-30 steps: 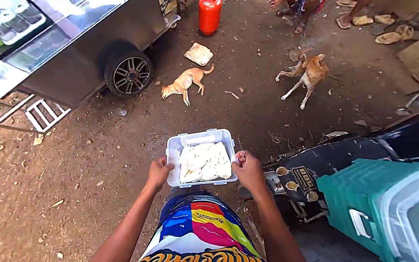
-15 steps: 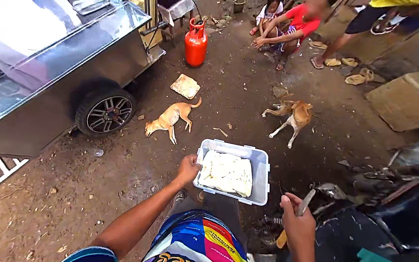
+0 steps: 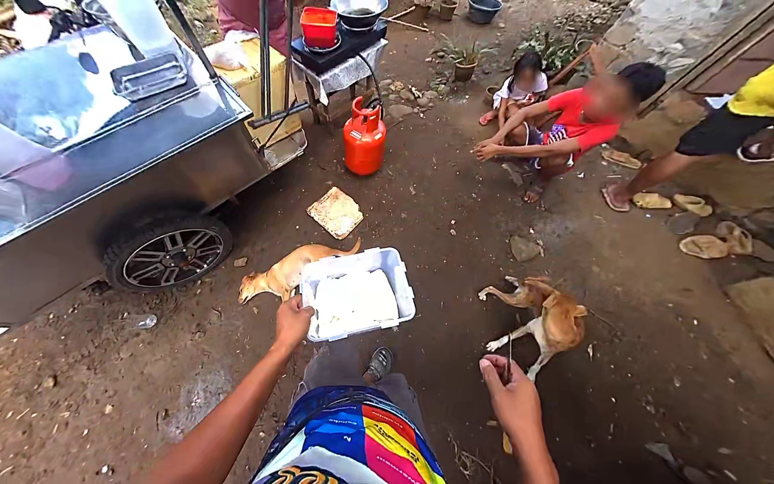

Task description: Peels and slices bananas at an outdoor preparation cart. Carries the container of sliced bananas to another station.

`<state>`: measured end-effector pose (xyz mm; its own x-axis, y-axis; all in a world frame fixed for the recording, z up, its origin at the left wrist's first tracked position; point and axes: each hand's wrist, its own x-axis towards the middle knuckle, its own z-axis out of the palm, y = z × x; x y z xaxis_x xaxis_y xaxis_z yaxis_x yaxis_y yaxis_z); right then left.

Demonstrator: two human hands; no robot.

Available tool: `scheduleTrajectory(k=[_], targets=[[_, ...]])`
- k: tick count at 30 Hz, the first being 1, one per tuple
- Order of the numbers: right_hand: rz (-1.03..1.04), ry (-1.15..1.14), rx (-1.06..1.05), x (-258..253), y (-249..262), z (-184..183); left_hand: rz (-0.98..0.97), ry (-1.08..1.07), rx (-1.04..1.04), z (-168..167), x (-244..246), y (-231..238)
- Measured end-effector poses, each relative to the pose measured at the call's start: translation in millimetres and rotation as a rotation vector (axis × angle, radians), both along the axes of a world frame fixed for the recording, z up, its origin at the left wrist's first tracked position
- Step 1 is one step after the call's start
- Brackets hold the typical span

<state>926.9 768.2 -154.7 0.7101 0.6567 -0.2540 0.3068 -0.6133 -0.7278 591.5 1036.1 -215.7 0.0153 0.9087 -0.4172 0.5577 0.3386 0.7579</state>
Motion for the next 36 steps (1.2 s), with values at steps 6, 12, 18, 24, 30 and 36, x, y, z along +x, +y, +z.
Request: scheduleTrajectory(k=[6,12,18,24,30,36], targets=[[0.233,-0.06,0.023,121.4,135.2,26.8,0.236,-0.009,0.051,-13.7,70.4,76.1],[0.268,-0.081,-0.01,231.5,243.5,13.2,0.397,-0.045,0.035,-39.1,145.0,174.4],[0.121,-0.045,-0.084,360.1,327.5,17.1,0.468,-0.111,0.001,-38.7,240.7,309.3],[0.138,-0.009,-0.11,443.0,432.2,17.0,0.521,-0.151,0.089,-18.7,331.7,429.8],[0.358,0.045,-0.183,513.3,594.0,-16.9,0.678,-0.285,0.114,-16.4,397.2,515.1],[0.629,0.049,-0.139,587.9,766.7,-45.1,0.856,-0.263,0.129,-28.3,452.7,583.4]])
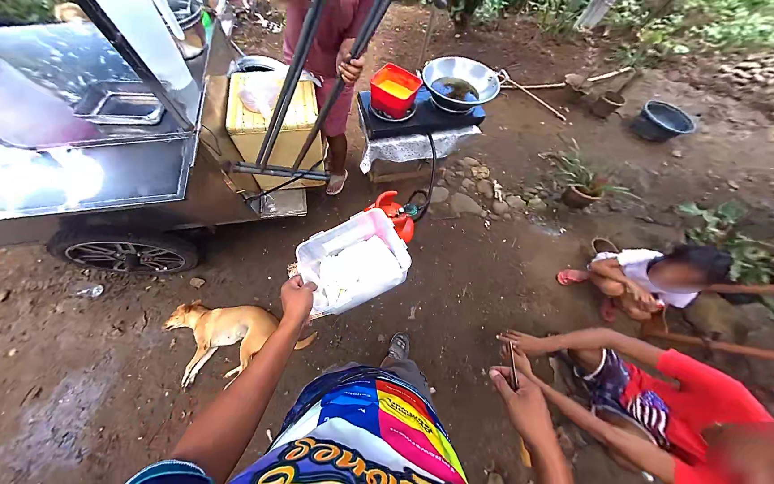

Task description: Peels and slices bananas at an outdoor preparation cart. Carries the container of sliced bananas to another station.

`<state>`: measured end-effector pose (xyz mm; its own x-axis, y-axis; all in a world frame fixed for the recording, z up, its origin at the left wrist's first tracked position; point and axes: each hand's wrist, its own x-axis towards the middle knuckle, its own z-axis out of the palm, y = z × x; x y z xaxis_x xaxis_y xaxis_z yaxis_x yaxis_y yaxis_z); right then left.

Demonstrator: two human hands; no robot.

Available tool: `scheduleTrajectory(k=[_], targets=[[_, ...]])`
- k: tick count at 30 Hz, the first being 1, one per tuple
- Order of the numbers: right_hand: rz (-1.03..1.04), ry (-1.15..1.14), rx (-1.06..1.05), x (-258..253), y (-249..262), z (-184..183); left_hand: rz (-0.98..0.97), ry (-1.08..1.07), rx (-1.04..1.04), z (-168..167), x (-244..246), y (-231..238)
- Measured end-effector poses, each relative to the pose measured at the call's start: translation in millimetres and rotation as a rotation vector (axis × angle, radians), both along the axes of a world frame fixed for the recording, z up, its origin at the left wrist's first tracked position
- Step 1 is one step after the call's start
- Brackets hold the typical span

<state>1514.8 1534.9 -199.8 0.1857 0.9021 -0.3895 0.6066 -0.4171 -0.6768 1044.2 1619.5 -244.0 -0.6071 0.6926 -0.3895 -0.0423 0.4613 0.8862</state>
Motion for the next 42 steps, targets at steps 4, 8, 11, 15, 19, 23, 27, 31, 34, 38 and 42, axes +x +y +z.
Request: scheduleTrajectory(k=[4,8,11,15,19,23,27,31,34,38,42], targets=[[0.187,0.01,-0.038,27.8,119.0,-9.0,0.123,0.125,-0.071,-1.2,32.5,33.0],[0.421,-0.027,-0.132,20.7,218.2,1.3,0.276,0.129,-0.12,-2.8,50.5,47.9],[0.541,-0.017,-0.145,4.8,282.9,6.6,0.403,0.086,-0.127,-4.2,58.1,63.6],[0.614,-0.014,-0.154,-17.4,347.1,4.4,0.517,0.055,-0.137,-13.0,53.0,86.7],[0.599,0.04,-0.091,-35.4,395.5,10.6,0.555,0.1,-0.187,-18.3,40.9,116.6],[0.63,0.055,-0.079,-42.4,435.8,13.8,0.588,0.128,-0.247,-22.1,33.0,142.2],[0.703,0.093,-0.081,-57.2,469.0,21.0,0.662,0.106,-0.247,-23.3,36.6,150.5],[0.867,0.14,-0.117,-81.4,504.6,33.1,0.816,0.051,-0.168,-30.0,55.1,147.0],[1.0,0.137,-0.12,-94.2,534.3,41.1,0.922,0.026,-0.177,-28.6,76.2,144.8],[1.053,0.15,-0.076,-90.2,570.6,48.7,0.994,0.033,-0.207,-21.2,101.1,149.4],[1.038,0.178,-0.056,-70.2,597.9,45.0,1.017,0.038,-0.225,-15.1,124.9,163.5]])
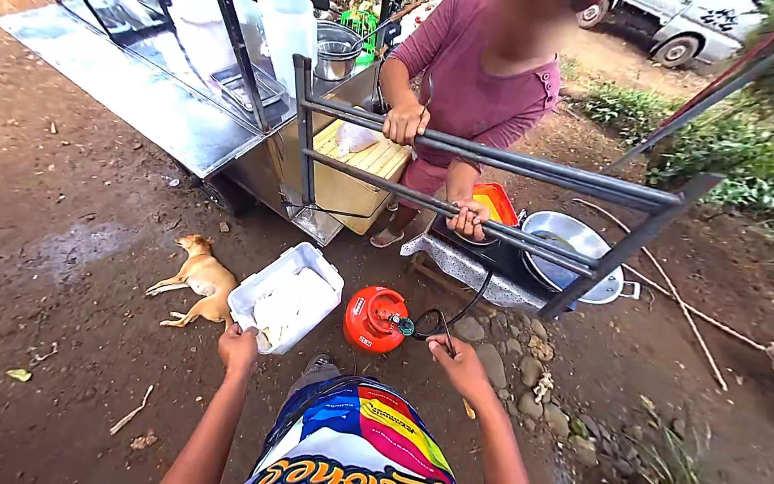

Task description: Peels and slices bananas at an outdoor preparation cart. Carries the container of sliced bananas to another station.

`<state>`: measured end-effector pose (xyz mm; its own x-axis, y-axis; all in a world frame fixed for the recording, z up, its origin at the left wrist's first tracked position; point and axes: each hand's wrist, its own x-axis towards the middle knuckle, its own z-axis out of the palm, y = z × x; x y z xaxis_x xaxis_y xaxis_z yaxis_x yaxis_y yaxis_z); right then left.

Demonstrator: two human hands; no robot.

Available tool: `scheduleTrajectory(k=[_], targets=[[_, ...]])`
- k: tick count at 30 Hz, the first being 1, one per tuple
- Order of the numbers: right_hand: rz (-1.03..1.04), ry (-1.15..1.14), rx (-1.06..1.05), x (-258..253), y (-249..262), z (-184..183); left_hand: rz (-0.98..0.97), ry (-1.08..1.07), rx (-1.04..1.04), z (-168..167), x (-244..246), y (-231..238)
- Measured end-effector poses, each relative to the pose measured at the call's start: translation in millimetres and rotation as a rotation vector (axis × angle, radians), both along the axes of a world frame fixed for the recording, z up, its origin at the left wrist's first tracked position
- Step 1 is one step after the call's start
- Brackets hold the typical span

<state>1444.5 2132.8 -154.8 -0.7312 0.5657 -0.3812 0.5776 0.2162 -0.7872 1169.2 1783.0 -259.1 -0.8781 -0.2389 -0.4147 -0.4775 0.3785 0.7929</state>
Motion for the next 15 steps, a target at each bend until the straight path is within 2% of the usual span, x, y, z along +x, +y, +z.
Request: scheduleTrajectory(k=[9,15], targets=[[0.013,-0.039,-0.058,29.6,39.0,-16.0,0.157,-0.049,0.269,10.7,39.3,56.3],[0.018,-0.063,-0.104,18.7,58.9,-32.1,0.203,-0.064,0.366,38.7,13.0,99.2]])
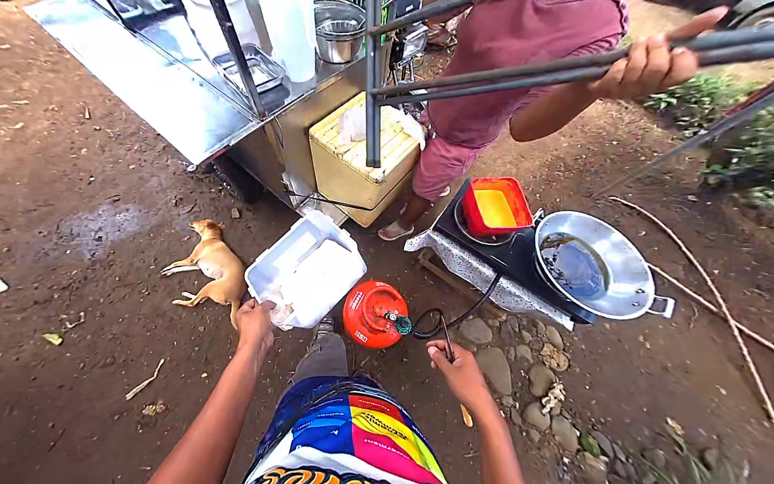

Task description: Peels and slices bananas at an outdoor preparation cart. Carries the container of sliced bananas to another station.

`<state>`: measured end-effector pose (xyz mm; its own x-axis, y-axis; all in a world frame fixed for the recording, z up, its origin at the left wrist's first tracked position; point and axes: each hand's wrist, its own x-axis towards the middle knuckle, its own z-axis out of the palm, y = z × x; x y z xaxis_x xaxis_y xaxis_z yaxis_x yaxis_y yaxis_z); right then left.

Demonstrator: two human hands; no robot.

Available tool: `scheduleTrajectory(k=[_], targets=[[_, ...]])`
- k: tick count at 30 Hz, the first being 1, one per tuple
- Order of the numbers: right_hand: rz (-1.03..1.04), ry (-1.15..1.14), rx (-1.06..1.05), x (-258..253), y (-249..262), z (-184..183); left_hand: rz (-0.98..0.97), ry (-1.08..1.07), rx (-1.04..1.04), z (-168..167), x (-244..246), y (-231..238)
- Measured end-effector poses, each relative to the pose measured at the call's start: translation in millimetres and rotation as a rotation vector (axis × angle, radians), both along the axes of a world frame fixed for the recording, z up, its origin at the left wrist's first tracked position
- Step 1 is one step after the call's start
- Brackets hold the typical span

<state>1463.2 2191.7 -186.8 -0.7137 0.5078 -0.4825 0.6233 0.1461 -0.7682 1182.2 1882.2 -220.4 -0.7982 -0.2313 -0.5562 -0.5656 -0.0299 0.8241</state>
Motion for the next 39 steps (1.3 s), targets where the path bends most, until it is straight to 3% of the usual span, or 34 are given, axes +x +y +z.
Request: scheduleTrajectory(k=[8,16,20,23,27,29,31,34,36,39], targets=[[-0.085,-0.028,0.022,-51.7,29.4,-4.6,-0.027,0.018,0.134,29.4,-110.4,105.8],[-0.254,-0.032,0.045,-149.0,39.5,3.1,-0.237,0.058,0.135,49.9,-258.4,241.1],[-0.228,0.021,0.032,-231.4,65.8,10.1,-0.255,0.021,0.168,48.1,-295.9,313.0],[-0.23,0.037,0.012,-320.7,95.7,25.4,-0.24,-0.046,0.141,42.0,-309.4,363.7],[-0.374,0.117,-0.117,-436.3,143.9,20.4,-0.257,-0.002,-0.069,24.3,-315.9,415.5],[-0.399,0.137,-0.17,-477.4,161.4,4.8,-0.332,0.039,-0.089,18.1,-314.5,426.7],[-0.437,0.134,-0.177,-504.9,169.2,-9.4,-0.455,0.047,0.026,9.3,-318.4,420.9],[-0.515,0.111,-0.203,-525.9,165.3,-20.0,-0.706,-0.001,0.272,-0.2,-340.9,367.9],[-0.587,0.124,-0.206,-535.6,163.7,-19.0,-0.673,0.067,0.17,-18.6,-375.9,343.8],[-0.656,0.124,-0.2,-548.4,162.2,-15.3,-0.661,0.219,-0.177,-41.3,-443.9,343.6]])
